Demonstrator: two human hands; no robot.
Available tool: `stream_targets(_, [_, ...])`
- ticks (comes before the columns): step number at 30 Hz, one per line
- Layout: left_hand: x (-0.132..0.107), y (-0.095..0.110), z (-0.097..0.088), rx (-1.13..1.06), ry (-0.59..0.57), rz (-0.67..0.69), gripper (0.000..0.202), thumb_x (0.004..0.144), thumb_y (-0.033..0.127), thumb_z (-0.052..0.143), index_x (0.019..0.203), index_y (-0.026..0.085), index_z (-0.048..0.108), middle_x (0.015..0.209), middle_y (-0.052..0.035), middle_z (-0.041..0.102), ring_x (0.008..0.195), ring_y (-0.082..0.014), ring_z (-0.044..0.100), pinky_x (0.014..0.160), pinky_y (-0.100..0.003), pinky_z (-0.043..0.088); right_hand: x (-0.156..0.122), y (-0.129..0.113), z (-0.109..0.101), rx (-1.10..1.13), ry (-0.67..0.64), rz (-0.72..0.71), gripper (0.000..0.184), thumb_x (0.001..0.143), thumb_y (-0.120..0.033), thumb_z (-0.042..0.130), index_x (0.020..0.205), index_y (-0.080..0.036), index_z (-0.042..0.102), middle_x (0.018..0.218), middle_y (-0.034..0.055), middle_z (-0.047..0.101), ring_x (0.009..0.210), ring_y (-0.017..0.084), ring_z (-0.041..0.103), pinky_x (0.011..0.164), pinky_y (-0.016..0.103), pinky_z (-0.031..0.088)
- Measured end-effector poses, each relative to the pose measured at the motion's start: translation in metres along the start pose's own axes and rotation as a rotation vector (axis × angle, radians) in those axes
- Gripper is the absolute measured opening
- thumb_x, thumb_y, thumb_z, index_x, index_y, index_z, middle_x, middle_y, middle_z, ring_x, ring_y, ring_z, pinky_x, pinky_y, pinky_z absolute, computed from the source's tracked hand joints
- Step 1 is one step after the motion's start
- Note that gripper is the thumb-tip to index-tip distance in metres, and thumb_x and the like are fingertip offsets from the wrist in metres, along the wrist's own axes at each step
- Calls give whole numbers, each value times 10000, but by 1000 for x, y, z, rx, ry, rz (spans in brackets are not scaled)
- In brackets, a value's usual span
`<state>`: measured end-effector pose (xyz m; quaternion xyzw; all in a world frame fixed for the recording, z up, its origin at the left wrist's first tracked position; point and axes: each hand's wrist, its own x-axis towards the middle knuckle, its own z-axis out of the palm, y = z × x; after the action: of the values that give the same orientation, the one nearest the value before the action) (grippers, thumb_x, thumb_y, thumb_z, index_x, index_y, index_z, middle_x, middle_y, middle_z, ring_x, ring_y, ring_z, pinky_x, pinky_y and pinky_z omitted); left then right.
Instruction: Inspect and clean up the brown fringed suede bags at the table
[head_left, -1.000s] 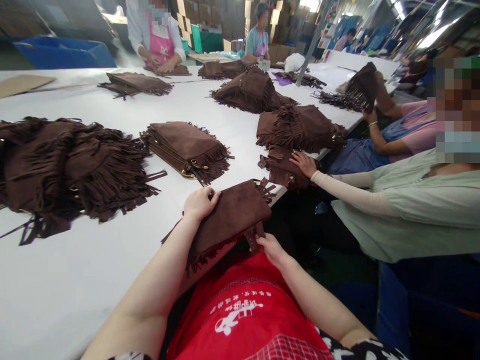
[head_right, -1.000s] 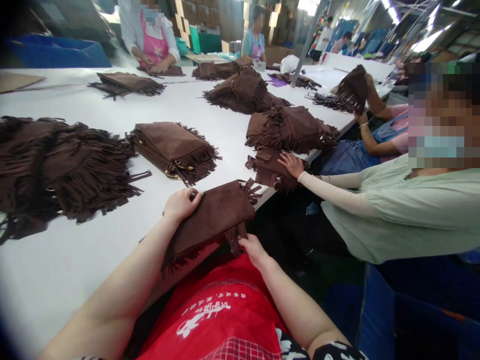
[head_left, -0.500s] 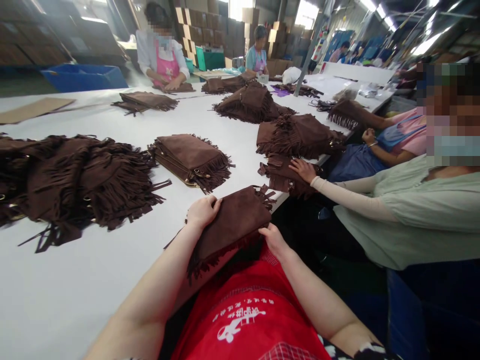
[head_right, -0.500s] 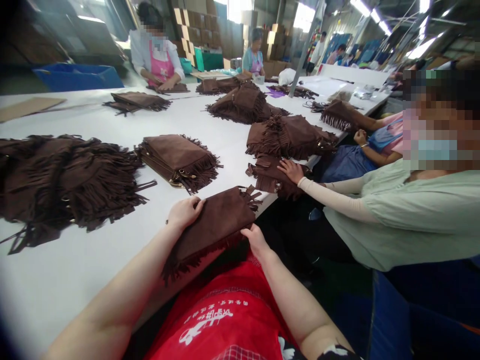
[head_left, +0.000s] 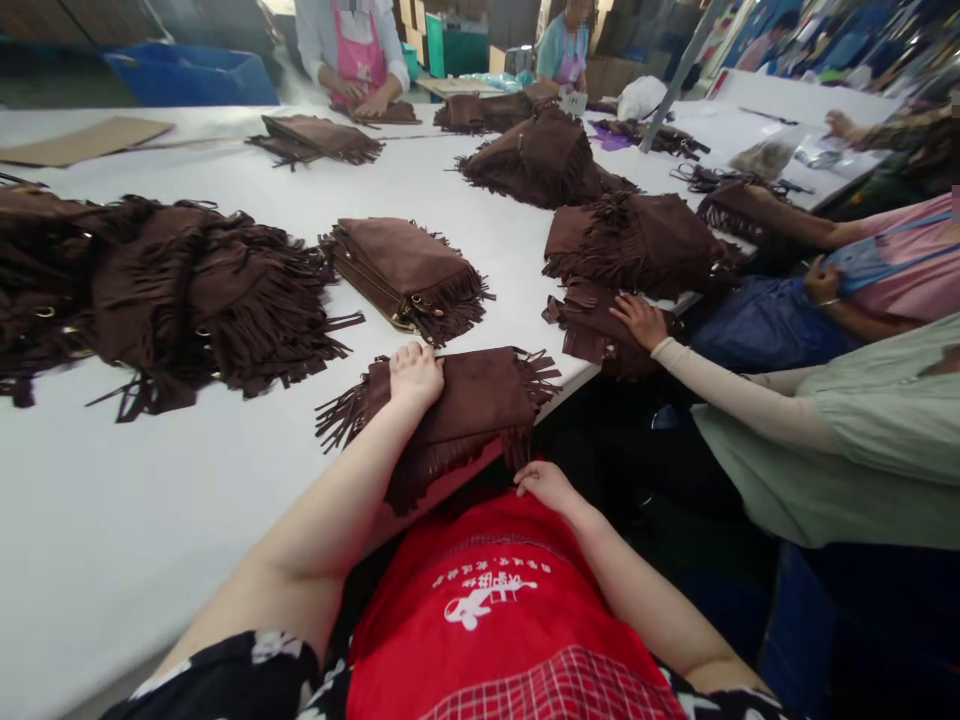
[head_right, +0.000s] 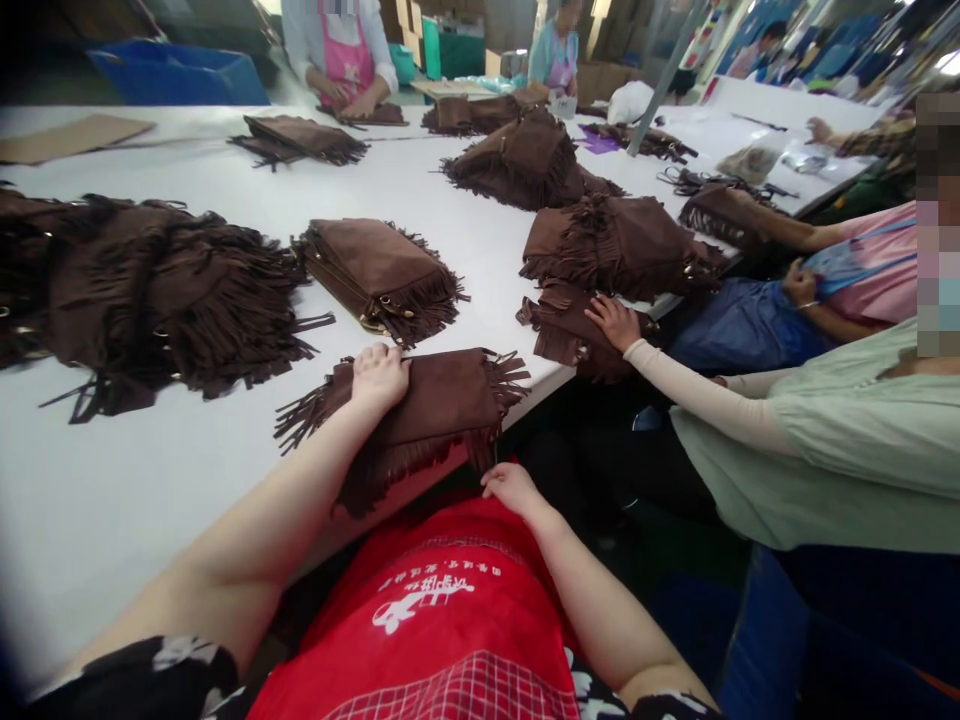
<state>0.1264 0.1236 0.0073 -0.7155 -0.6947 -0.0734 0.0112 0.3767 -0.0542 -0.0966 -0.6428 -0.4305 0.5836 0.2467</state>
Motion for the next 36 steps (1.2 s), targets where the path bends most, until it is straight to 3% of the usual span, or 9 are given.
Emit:
stream_targets(4, [-11, 10, 6, -100, 83, -12, 423, 915, 334, 363, 1211, 139, 593, 1399, -177, 480, 1250, -331, 434, 1045, -465, 302, 7, 4, -19, -71, 109, -1, 169, 607, -118, 644, 753, -198, 678, 776, 51, 745, 777, 212, 699, 818, 359, 538])
stream_targets(8, [-11, 3, 9, -171, 102, 66, 430, 921, 340, 345, 1225, 158, 587, 1360, -146, 530, 1246, -291, 448, 1065, -441, 284, 16, -24, -9, 227, 162, -276, 365, 589, -205, 744, 940, -214, 645, 1022, 60, 729, 1005, 230, 671, 949, 383, 498])
stream_targets(10, [-10, 1, 9, -175, 112, 64, 421, 921, 336, 343, 1210, 161, 595, 1314, -138, 566, 1216, -286, 473, 1055, -439, 292, 18, -43, 5, 359, 102, -342, 411, 570, -245, 793, 949, -207, 640, 992, 57, 734, 983, 239, 676, 951, 392, 496])
stream_targets(16, [-12, 1, 6, -210, 104, 73, 390, 916, 329, 364, 1172, 175, 616, 1288, -124, 586, 1196, -280, 489, 1047, -431, 294, 11, -75, 41, 554, -40, -253, 318, 645, -317, 773, 913, -168, 689, 891, 61, 745, 872, 241, 683, 812, 356, 538])
stream_targets(21, [-12, 0, 5, -240, 75, 61, 378, 910, 333, 382, 1167, 192, 622, 1279, -119, 590, 1193, -284, 489, 1044, -438, 289, 5, -78, 40, 509, -22, -185, 204, 662, -347, 747, 678, -157, 673, 622, 36, 685, 570, 180, 614, 604, 304, 512])
stream_targets(25, [-12, -1, 7, -220, 117, 74, 365, 912, 331, 383, 1133, 179, 631, 1236, -118, 611, 1161, -279, 509, 1021, -429, 309, 3, -86, 37, 549, 16, -189, 170, 628, -308, 738, 691, -168, 665, 637, 24, 685, 581, 170, 605, 592, 280, 493])
stream_targets(28, [-12, -1, 8, -237, 114, 77, 368, 910, 333, 382, 1133, 178, 631, 1237, -125, 607, 1161, -284, 506, 1022, -438, 304, -1, -93, 37, 580, -44, -176, 160, 654, -313, 693, 665, -156, 667, 631, 33, 681, 582, 168, 604, 584, 274, 483])
stream_targets(32, [-12, -1, 8, -243, 113, 84, 367, 912, 330, 380, 1134, 181, 632, 1241, -127, 606, 1165, -283, 507, 1026, -441, 306, -1, -99, 37, 582, -111, -179, 234, 707, -342, 649, 567, -156, 629, 542, 27, 626, 514, 141, 558, 522, 256, 448])
stream_targets(36, [-12, -1, 7, -235, 104, 75, 358, 912, 331, 385, 1131, 190, 629, 1251, -116, 604, 1171, -279, 503, 1031, -433, 305, 6, -93, 39, 525, -99, -116, 251, 658, -325, 668, 487, -185, 548, 422, -17, 524, 436, 122, 491, 464, 244, 416])
